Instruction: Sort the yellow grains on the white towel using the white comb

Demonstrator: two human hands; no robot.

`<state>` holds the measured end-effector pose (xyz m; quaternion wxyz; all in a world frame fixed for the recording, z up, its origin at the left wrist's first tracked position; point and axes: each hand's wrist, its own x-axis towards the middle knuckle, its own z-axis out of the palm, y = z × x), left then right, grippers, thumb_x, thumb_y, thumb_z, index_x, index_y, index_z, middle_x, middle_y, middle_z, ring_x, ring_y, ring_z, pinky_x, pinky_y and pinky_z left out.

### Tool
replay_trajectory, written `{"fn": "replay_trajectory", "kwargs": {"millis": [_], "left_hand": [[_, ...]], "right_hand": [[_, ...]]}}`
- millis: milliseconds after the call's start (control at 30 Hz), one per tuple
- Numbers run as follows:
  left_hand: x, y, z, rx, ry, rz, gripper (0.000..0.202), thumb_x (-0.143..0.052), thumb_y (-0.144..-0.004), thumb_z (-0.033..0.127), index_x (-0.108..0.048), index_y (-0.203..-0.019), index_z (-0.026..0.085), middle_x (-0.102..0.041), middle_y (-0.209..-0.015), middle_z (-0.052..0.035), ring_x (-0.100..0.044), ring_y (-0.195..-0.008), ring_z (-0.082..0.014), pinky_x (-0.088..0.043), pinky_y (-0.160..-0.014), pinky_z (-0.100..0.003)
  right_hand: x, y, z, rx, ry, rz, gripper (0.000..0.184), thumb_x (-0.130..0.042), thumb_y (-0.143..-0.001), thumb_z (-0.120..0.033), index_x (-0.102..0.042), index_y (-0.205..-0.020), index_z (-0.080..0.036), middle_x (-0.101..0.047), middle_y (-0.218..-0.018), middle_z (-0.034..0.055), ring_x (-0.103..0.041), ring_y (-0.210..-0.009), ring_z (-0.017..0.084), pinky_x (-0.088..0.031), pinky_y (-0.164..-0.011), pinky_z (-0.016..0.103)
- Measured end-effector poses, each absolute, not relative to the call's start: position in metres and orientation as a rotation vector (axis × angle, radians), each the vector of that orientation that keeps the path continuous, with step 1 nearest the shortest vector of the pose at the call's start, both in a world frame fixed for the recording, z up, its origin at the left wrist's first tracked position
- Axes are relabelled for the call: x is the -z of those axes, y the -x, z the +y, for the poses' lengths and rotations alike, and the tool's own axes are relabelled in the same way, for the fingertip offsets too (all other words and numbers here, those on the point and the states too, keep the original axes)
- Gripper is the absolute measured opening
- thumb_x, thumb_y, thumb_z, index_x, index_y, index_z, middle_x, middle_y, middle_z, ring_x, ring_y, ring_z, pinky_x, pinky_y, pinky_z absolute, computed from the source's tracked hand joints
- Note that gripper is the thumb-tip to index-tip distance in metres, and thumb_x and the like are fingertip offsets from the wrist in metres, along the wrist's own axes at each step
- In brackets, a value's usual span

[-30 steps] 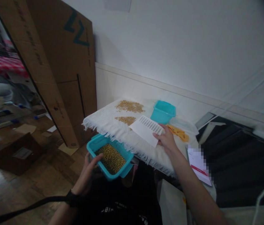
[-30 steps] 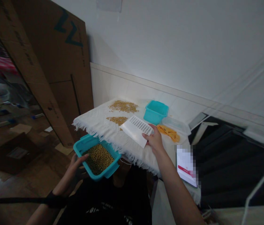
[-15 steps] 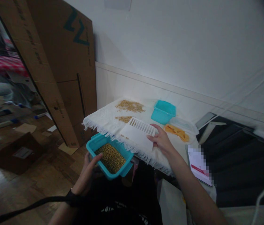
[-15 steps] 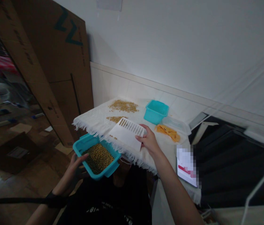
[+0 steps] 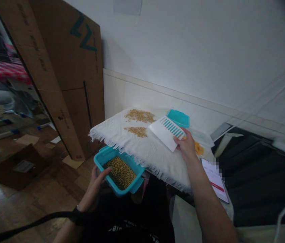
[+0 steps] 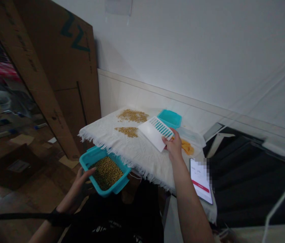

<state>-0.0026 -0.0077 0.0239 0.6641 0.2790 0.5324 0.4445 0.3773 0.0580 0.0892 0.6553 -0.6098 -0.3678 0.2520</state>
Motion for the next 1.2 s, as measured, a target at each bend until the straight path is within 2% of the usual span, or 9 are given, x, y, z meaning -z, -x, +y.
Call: {"fn": "replay_trajectory", "kwargs": {"millis": [100,233,433,667,900,1067,1200], "left_hand": [[-0.020,0.003,-0.004,-0.974,-0.610,1.246,0.089,-0.080,-0.081,0.052,-0.032,-0.155,0.040,-0.064,-0.140,-0.0127,-0.077,-0.088,-0.0268,-0.064,-0.069,-0.040],[-0.013,0.004,0.000,-0.976,-0.597,1.271,0.089,-0.081,-0.079,0.053,-0.033,-0.154,0.039,-0.066,-0.132,-0.0121,-0.077,-0.081,-0.0246,-0.064,-0.070,-0.041],[-0.006,0.002,-0.001,-0.983,-0.597,1.280,0.096,-0.081,-0.078,0.055,-0.030,-0.157,0.039,-0.067,-0.131,-0.0130,-0.078,-0.086,-0.0278,-0.065,-0.070,-0.043],[-0.012,-0.002,-0.002,-0.950,-0.583,1.317,0.095,-0.082,-0.078,0.053,-0.030,-0.157,0.039,-0.068,-0.132,-0.0144,-0.079,-0.084,-0.0295,-0.065,-0.068,-0.046],[-0.018,-0.004,-0.009,-1.003,-0.582,1.219,0.091,-0.083,-0.078,0.051,-0.035,-0.155,0.041,-0.065,-0.140,-0.0137,-0.079,-0.092,-0.0302,-0.066,-0.071,-0.045],[-0.020,-0.004,-0.008,-0.976,-0.585,1.242,0.091,-0.082,-0.079,0.050,-0.033,-0.156,0.039,-0.068,-0.134,-0.0144,-0.079,-0.084,-0.0285,-0.066,-0.071,-0.045],[-0.017,-0.002,-0.006,-0.973,-0.598,1.256,0.092,-0.082,-0.079,0.051,-0.033,-0.155,0.039,-0.070,-0.127,-0.0129,-0.079,-0.085,-0.0297,-0.065,-0.072,-0.046]], "right_hand": [[-0.071,-0.391,0.063,-0.450,1.414,-0.846,0.093,-0.084,-0.056,-0.038,-0.050,-0.142,-0.024,-0.074,-0.108,0.0072,-0.073,-0.091,0.028,-0.062,-0.075,0.043],[-0.060,-0.396,0.062,-0.362,1.428,-0.914,0.076,-0.080,-0.058,-0.039,-0.054,-0.128,-0.021,-0.074,-0.109,0.0089,-0.074,-0.094,0.028,-0.060,-0.087,0.047],[-0.061,-0.397,0.060,-0.342,1.487,-0.942,0.063,-0.079,-0.058,-0.038,-0.058,-0.116,-0.023,-0.075,-0.104,0.0073,-0.074,-0.090,0.029,-0.059,-0.087,0.048],[-0.060,-0.388,0.064,-0.421,1.460,-0.957,0.068,-0.082,-0.055,-0.041,-0.058,-0.116,-0.022,-0.077,-0.104,0.0089,-0.076,-0.088,0.030,-0.061,-0.082,0.048],[-0.060,-0.385,0.068,-0.357,1.444,-0.934,0.076,-0.081,-0.057,-0.042,-0.055,-0.125,-0.019,-0.078,-0.108,0.0121,-0.077,-0.092,0.032,-0.061,-0.086,0.050],[-0.059,-0.380,0.069,-0.356,1.465,-1.015,0.075,-0.081,-0.060,-0.043,-0.057,-0.127,-0.021,-0.078,-0.101,0.0081,-0.077,-0.086,0.031,-0.061,-0.084,0.050],[-0.063,-0.373,0.064,-0.416,1.444,-1.011,0.078,-0.082,-0.059,-0.043,-0.056,-0.129,-0.021,-0.078,-0.093,0.0067,-0.076,-0.084,0.033,-0.061,-0.081,0.050]]}}
